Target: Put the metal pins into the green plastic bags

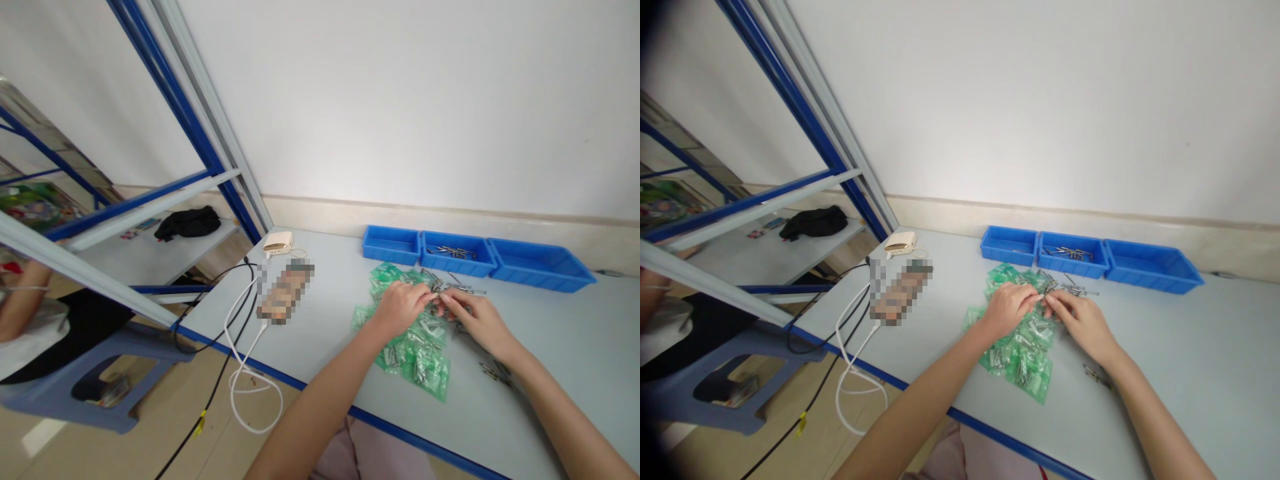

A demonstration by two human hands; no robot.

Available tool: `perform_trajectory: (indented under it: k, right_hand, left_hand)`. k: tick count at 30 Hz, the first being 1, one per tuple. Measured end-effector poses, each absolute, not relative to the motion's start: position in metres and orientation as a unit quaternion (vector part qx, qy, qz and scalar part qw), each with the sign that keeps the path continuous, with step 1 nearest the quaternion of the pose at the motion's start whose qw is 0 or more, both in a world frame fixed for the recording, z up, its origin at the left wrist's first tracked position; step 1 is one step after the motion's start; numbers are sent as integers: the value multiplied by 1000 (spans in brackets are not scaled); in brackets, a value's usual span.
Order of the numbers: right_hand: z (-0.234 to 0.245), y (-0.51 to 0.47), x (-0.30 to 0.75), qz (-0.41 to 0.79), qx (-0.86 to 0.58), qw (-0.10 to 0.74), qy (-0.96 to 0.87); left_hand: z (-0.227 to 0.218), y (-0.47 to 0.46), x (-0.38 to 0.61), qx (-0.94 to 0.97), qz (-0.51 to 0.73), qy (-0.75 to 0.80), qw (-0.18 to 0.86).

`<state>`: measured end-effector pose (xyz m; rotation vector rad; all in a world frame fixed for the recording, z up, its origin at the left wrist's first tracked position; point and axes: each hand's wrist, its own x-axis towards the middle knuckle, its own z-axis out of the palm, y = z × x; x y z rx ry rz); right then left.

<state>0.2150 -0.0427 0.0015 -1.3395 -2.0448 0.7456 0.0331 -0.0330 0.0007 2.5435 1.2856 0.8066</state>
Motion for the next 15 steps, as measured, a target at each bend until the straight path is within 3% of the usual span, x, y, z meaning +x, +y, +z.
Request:
perform_trajectory:
  k: [11,15]
  right_hand:
    - [9,-36,214,283,-491,315,-761]
    - [27,2,222,183,-579,311,-731]
  left_hand:
    - [-2,-33,30,837,303,447,94]
    - [-6,-30,29,822,328,453,106]
